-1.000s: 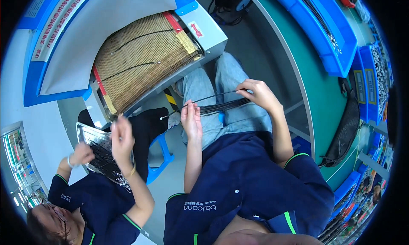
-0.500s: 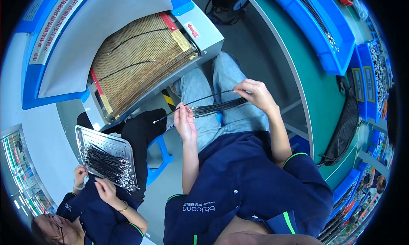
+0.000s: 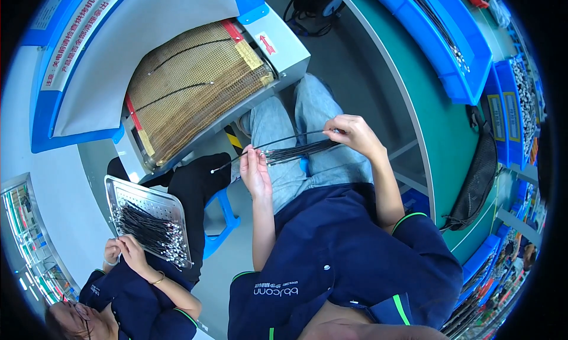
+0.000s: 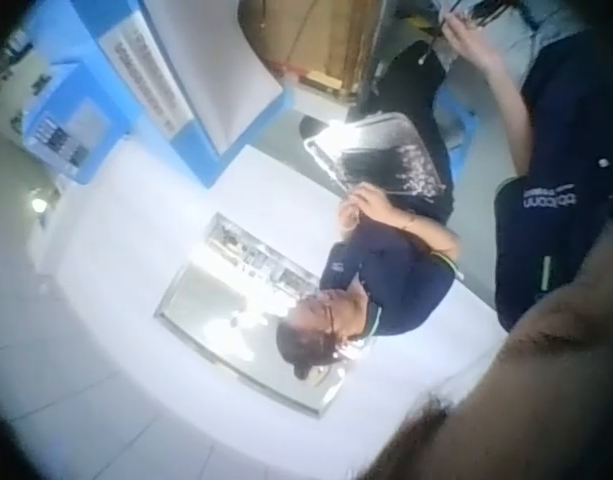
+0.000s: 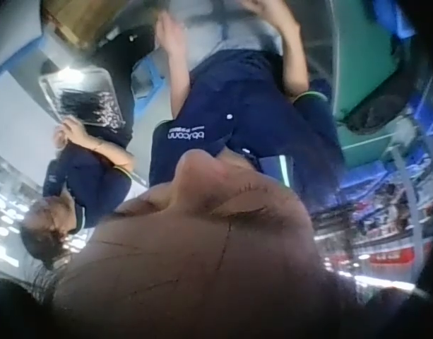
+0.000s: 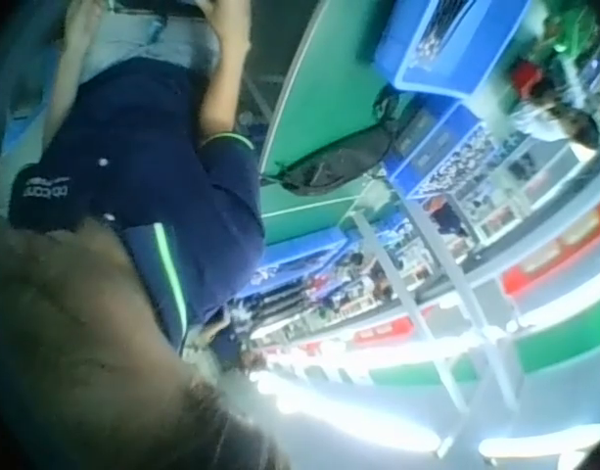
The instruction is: The person assembles and sorts small wiring components by hand at an industrial workbench, placing them into metal trays and plastic bins.
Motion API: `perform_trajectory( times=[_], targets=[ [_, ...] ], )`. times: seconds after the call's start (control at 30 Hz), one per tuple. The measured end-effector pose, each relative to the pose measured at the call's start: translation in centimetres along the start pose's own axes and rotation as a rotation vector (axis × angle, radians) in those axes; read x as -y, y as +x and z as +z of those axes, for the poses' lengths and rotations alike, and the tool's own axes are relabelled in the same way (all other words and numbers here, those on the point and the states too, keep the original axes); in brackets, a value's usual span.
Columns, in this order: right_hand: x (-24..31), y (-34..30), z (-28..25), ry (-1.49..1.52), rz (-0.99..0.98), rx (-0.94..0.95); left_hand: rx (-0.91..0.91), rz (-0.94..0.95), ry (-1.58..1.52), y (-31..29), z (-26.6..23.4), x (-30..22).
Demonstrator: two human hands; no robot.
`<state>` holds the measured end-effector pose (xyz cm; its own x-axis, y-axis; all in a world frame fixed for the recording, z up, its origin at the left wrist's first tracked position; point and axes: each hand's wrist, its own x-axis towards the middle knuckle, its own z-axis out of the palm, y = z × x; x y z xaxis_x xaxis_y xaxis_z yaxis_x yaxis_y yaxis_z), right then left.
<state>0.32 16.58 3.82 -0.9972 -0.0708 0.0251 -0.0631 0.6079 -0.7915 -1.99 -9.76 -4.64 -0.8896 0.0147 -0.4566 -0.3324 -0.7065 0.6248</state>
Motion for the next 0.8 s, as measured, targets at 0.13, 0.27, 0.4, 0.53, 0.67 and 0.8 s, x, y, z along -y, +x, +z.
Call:
perform_trajectory(
  times=[0.13, 0.27, 0.4, 0.53, 0.67, 0.8],
  targets=[
    [-0.1, 0.0, 0.2, 0.003, -0.031, -0.045, 0.011, 0.003, -0.005, 0.1, -0.1, 0.0],
    [0.4, 0.2, -0.2, -0.044, 0.015, -0.004, 0.016, 0.007, -0.002, 0.1, -0.2, -0.4],
    [1.7, 1.0, -0.7, -0.2, -0.045, -0.022, -0.001, 0.012, 0.025, -0.2, 0.2, -1.4],
    [4.5, 2.8, 0.5, -0.163, -0.13, 0.001, -0.021, -0.003, 0.023, -0.2, 0.8, -3.2],
    [6.5, 4.5, 2.7, -0.275, -0.184, -0.014, -0.003, 0.02, 0.03, -0.2, 1.0, -5.7],
    [8.9, 6.7, 4.2, -0.259, -0.228, -0.075, 0.027, 0.041, -0.008, 0.4, 0.5, -8.7]
  ],
)
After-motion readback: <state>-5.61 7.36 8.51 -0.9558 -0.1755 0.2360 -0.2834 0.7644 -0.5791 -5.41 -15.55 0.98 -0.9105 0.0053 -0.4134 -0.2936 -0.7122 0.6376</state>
